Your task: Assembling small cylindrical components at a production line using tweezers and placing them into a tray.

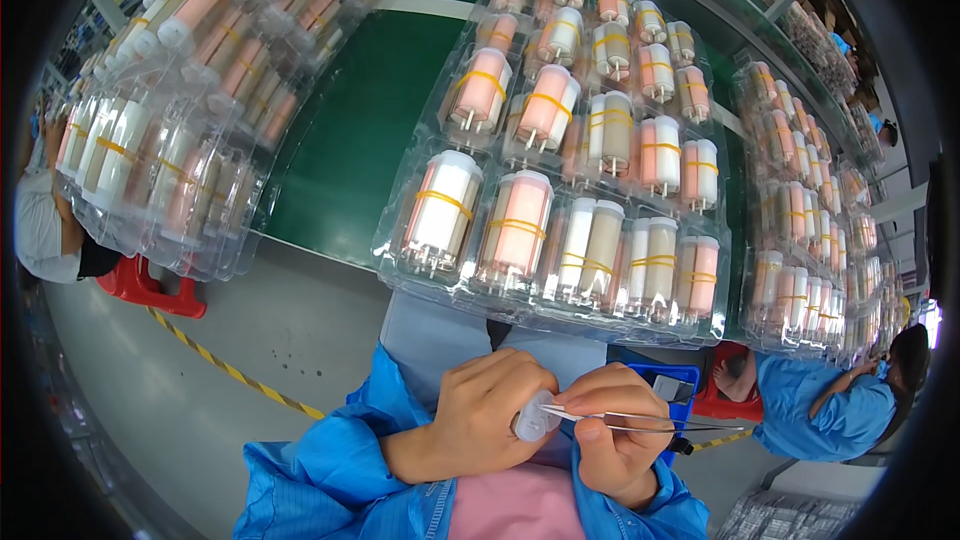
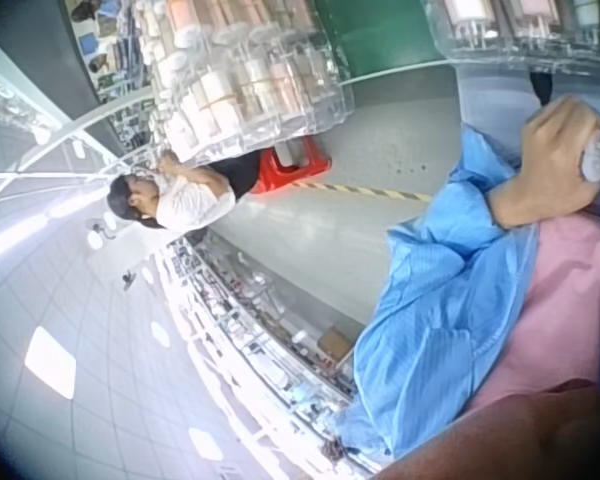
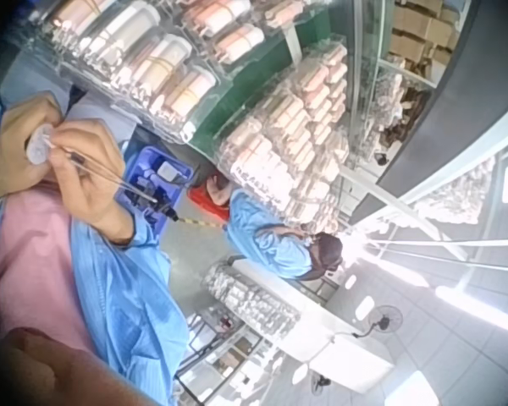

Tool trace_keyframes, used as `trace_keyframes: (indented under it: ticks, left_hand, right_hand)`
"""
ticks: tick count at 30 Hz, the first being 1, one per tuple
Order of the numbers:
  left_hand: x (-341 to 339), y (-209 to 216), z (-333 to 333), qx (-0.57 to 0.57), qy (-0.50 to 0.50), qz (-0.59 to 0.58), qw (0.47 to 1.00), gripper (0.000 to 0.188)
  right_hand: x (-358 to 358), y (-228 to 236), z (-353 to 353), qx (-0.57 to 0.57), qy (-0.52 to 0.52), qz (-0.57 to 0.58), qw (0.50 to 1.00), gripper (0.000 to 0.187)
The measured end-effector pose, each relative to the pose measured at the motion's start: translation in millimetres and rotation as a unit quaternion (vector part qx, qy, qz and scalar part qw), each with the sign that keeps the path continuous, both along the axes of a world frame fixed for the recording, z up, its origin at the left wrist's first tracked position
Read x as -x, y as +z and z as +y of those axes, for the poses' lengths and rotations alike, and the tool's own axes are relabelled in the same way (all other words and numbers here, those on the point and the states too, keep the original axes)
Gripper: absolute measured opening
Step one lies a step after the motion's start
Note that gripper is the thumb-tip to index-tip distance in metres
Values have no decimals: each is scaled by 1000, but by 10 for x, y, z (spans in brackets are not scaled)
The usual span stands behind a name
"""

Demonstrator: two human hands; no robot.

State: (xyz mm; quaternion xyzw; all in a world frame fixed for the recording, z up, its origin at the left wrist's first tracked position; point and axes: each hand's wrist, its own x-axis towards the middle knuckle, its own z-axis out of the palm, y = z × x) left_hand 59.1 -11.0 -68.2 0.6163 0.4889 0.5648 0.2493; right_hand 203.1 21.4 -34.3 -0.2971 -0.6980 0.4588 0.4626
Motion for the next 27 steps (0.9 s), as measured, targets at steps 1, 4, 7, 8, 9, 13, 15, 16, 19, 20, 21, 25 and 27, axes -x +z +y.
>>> trace_keyframes:
  ticks: [1,4,7,8,9,13,15,16,19,20,21,25,27]
  left_hand:
    - [0,-4,0,0,0,0,1000,21]
    - [0,-3,0,0,0,1,1000,21]
    - [-2,-13,-3,0,1,3,1000,20]
    - [-2,-17,-5,0,2,4,1000,20]
    - [-2,-17,-4,-1,3,3,1000,20]
    - [4,-12,0,-3,2,3,1000,20]
    - [8,-9,-2,-2,0,4,1000,21]
    - [10,-9,-2,-1,-1,5,1000,21]
    - [15,0,-2,-2,-2,5,1000,21]
    - [16,3,-2,-2,-2,4,1000,21]
    - [15,4,-2,-3,-1,3,1000,21]
    - [14,-6,-6,-4,3,5,1000,20]
    - [11,-13,0,-2,3,6,1000,19]
  right_hand:
    - [1,-6,1,-1,0,1,1000,13]
    - [0,-17,2,-3,1,2,1000,12]
    - [4,-16,2,-6,1,-2,1000,12]
    - [7,-15,3,-8,1,-4,1000,12]
    - [10,-13,4,-9,1,-5,1000,12]
    - [19,-6,11,-12,2,-9,1000,12]
    - [21,-4,8,-12,1,-9,1000,12]
    - [21,-6,4,-11,0,-7,1000,12]
    - [20,-15,-4,-11,-1,-5,1000,12]
    - [20,-16,-6,-11,-1,-5,1000,12]
    - [22,-15,-7,-12,-1,-7,1000,12]
    - [32,-15,-9,-9,-3,-10,1000,11]
    - [31,-12,-4,-5,-4,-11,1000,11]
